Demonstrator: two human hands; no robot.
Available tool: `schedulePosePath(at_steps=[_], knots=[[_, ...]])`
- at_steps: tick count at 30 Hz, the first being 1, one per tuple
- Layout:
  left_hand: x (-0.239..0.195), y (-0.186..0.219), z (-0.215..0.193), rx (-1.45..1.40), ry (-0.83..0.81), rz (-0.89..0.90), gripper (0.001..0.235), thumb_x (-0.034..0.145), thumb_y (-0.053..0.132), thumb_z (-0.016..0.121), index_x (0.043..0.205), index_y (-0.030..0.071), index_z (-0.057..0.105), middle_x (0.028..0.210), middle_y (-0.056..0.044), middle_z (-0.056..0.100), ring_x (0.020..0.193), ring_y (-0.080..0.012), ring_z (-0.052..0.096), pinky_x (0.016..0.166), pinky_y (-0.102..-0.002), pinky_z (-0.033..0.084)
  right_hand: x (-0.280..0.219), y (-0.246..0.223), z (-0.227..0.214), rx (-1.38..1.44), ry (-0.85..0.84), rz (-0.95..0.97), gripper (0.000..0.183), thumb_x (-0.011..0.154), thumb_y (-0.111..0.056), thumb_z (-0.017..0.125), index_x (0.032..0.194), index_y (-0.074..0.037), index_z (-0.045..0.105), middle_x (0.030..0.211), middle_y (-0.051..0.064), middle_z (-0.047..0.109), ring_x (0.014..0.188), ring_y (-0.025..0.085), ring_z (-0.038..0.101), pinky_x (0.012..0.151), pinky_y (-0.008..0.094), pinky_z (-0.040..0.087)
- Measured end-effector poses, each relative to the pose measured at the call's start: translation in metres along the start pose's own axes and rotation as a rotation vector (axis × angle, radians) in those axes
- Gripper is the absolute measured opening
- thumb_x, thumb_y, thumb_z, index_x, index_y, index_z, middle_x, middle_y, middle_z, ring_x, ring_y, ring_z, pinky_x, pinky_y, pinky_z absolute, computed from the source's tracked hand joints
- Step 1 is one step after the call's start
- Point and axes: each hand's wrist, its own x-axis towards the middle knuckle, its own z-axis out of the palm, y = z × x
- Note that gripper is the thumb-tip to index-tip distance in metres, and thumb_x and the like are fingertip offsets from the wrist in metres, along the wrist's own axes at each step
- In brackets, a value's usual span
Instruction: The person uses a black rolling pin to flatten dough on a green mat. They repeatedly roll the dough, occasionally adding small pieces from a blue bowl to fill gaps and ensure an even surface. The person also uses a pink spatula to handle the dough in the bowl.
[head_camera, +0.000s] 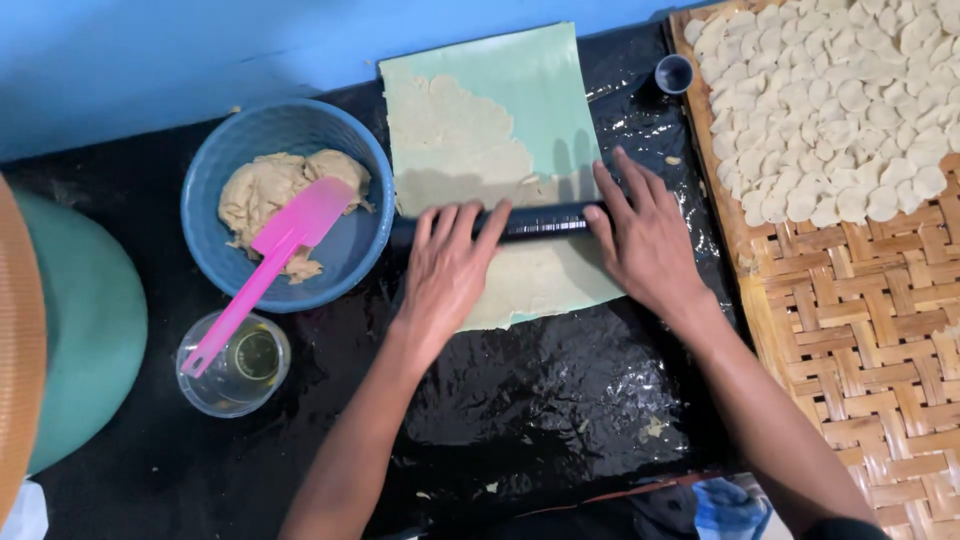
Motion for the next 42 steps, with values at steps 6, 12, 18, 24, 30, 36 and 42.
schedulePosePath(at_steps=[6, 12, 18, 24, 30, 36, 42], knots=[[0.007, -0.011, 0.031, -0.065, -0.026, -0.076, 0.05, 0.098, 0.019, 0.066, 0.145, 0.006, 0.055, 0.129, -0.018, 0.061, 0.123, -0.0322, 0.056, 0.112, -0.053, 0.036, 0.016, 0.012, 0.022, -0.074, 0.044, -0.087, 0.053, 0.11, -0.028, 0.047, 0.152, 0.005, 0.049, 0.158, 0.025, 0.047, 0.144, 0.038, 0.046, 0.116, 0.049, 0.036], [0.021, -0.003, 0.026, -0.025, -0.086, -0.164, 0.067, 0.1, 0.038, 0.056, 0.153, -0.001, 0.043, 0.161, -0.019, 0.041, 0.153, -0.0343, 0.031, 0.125, -0.06, 0.013, 0.027, 0.016, 0.026, -0.053, 0.01, -0.07, 0.056, 0.111, -0.025, 0.045, 0.154, 0.009, 0.044, 0.159, 0.026, 0.045, 0.149, 0.04, 0.043, 0.12, 0.049, 0.034], [0.072, -0.028, 0.042, 0.045, -0.252, -0.288, 0.069, 0.11, 0.05, 0.033, 0.159, 0.002, 0.032, 0.169, -0.016, 0.025, 0.159, -0.0348, 0.015, 0.126, -0.062, 0.003, 0.069, 0.036, 0.04, -0.1, -0.071, -0.006, 0.055, 0.114, -0.029, 0.037, 0.155, 0.006, 0.042, 0.16, 0.029, 0.04, 0.151, 0.043, 0.037, 0.123, 0.05, 0.031], [0.105, -0.053, 0.051, -0.018, -0.184, -0.322, 0.073, 0.108, 0.05, 0.031, 0.163, 0.003, 0.02, 0.17, -0.022, 0.01, 0.157, -0.0381, 0.003, 0.123, -0.062, -0.001, 0.11, 0.063, 0.058, 0.049, -0.139, 0.032, 0.064, 0.114, -0.035, 0.033, 0.158, 0.011, 0.03, 0.161, 0.036, 0.028, 0.15, 0.048, 0.027, 0.122, 0.049, 0.024], [0.093, -0.043, 0.048, -0.014, -0.181, -0.325, 0.073, 0.108, 0.05, 0.032, 0.163, 0.004, 0.02, 0.171, -0.019, 0.011, 0.158, -0.0375, 0.003, 0.124, -0.062, -0.002, 0.111, 0.062, 0.057, 0.067, -0.283, 0.056, 0.062, 0.108, -0.035, 0.036, 0.156, 0.004, 0.034, 0.164, 0.026, 0.028, 0.153, 0.037, 0.026, 0.123, 0.043, 0.024], [0.079, -0.035, 0.047, -0.022, -0.189, -0.305, 0.072, 0.108, 0.05, 0.029, 0.163, 0.003, 0.022, 0.17, -0.018, 0.015, 0.158, -0.0371, 0.008, 0.125, -0.059, 0.001, 0.091, 0.05, 0.046, 0.033, -0.271, 0.04, 0.059, 0.107, -0.033, 0.035, 0.152, 0.004, 0.042, 0.164, 0.02, 0.033, 0.153, 0.032, 0.028, 0.123, 0.041, 0.025], [0.066, -0.029, 0.052, -0.054, -0.234, -0.321, 0.073, 0.108, 0.052, 0.025, 0.162, 0.002, 0.022, 0.17, -0.02, 0.016, 0.158, -0.0363, 0.009, 0.125, -0.057, 0.002, 0.069, 0.044, 0.044, 0.031, -0.286, 0.045, 0.057, 0.108, -0.032, 0.033, 0.15, 0.004, 0.044, 0.162, 0.019, 0.036, 0.152, 0.033, 0.029, 0.123, 0.041, 0.025]])
